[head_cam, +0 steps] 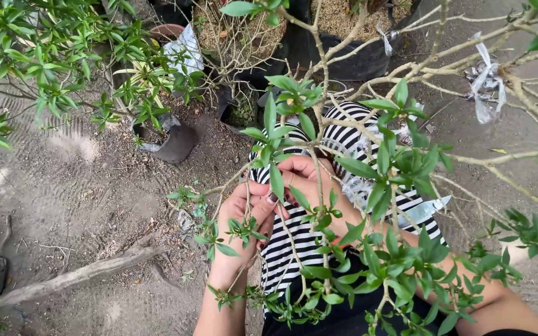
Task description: Performing air layering on a plant branch by cutting the bark, applying a soil-filled plastic wrap, and securing it with ties.
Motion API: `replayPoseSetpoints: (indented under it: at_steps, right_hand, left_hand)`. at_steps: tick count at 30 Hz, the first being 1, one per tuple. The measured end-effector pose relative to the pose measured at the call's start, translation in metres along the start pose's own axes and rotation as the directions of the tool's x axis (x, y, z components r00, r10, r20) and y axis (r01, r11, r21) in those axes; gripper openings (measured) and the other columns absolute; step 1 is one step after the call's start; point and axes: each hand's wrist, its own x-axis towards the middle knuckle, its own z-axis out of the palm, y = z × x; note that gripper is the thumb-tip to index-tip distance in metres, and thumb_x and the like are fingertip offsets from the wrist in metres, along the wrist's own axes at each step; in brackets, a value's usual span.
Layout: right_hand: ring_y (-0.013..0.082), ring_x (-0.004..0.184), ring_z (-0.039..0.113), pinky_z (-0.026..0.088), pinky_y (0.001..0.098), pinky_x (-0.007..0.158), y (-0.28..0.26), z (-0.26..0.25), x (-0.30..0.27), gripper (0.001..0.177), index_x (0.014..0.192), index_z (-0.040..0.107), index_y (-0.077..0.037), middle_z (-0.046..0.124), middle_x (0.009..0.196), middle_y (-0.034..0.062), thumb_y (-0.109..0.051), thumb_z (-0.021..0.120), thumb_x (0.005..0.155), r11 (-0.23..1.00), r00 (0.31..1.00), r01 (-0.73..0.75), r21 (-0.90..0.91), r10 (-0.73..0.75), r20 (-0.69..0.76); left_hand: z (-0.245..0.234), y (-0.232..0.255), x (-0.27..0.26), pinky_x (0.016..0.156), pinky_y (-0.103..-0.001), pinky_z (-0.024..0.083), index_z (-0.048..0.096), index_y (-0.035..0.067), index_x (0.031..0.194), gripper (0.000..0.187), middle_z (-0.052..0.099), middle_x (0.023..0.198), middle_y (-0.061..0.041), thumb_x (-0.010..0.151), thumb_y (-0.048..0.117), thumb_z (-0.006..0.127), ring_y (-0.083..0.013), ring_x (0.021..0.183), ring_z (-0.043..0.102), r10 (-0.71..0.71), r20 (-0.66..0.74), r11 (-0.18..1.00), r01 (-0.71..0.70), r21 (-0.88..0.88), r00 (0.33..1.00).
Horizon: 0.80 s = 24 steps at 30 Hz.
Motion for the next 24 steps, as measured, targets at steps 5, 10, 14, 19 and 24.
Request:
replayPoseSetpoints:
  at_steps: [5,10,14,19,24]
  right_hand:
    - [0.0097,0.043,0.055,0.046,0.0212,0.038,-0.034,0.035,-0.009,0.015,0.087,0.067,0.002,0.056,0.062,0.0062,-0.009,0.067,0.097,0.998,0.998,-0.008,-0.07,0.012,0.057]
    - [0.0105,0.052,0.054,0.039,0.0186,0.041,0.006,-0.005,0.003,0.014,0.089,0.062,-0.003,0.056,0.067,0.0055,-0.013,0.062,0.1,0.992,0.999,-0.04,-0.116,0.042,0.011]
    - [0.0154,0.051,0.056,0.038,0.0237,0.044,0.011,-0.008,-0.008,0.011,0.093,0.062,-0.003,0.055,0.065,0.0059,-0.01,0.057,0.1,0.968,0.974,-0.225,-0.109,0.221,-0.046]
    - [0.0075,0.052,0.044,0.031,0.0239,0.046,-0.001,0.001,-0.017,0.031,0.072,0.067,-0.004,0.054,0.057,-0.0007,-0.016,0.058,0.099,0.887,0.969,-0.16,-0.433,0.224,0.102]
    - [0.0145,0.077,0.061,0.045,0.0255,0.064,-0.01,0.004,-0.011,0.052,0.141,0.056,-0.008,0.059,0.115,0.0105,-0.002,0.059,0.09,0.936,0.918,-0.278,-0.214,0.324,0.227]
  left_hand:
    - [-0.006,-0.005,0.003,0.023,-0.017,0.034,0.054,-0.01,0.101,0.011,0.066,0.065,-0.029,0.098,-0.002,0.06,-0.0044,0.029,0.038,0.015,0.009,1.0,-0.015,-0.014,1.0]
    - [-0.01,-0.01,0.004,0.023,-0.016,0.033,0.056,-0.011,0.101,0.013,0.066,0.065,-0.029,0.097,-0.002,0.063,-0.0045,0.029,0.035,0.009,-0.006,0.998,-0.009,-0.065,1.0]
    - [-0.007,-0.003,-0.003,0.027,-0.017,0.033,0.06,-0.008,0.106,0.013,0.063,0.066,-0.015,0.094,-0.004,0.064,-0.0049,0.035,0.041,-0.007,-0.035,1.0,0.008,0.013,0.999]
    - [0.003,0.003,-0.005,0.031,-0.018,0.032,0.062,-0.004,0.113,0.022,0.061,0.064,-0.003,0.091,-0.003,0.068,-0.0045,0.038,0.044,0.006,-0.077,0.999,-0.003,0.032,0.997]
    - [0.017,0.017,-0.011,0.035,-0.017,0.029,0.065,0.001,0.13,0.039,0.062,0.066,-0.002,0.091,-0.001,0.066,-0.0034,0.044,0.044,0.035,-0.115,0.979,-0.01,0.204,0.993]
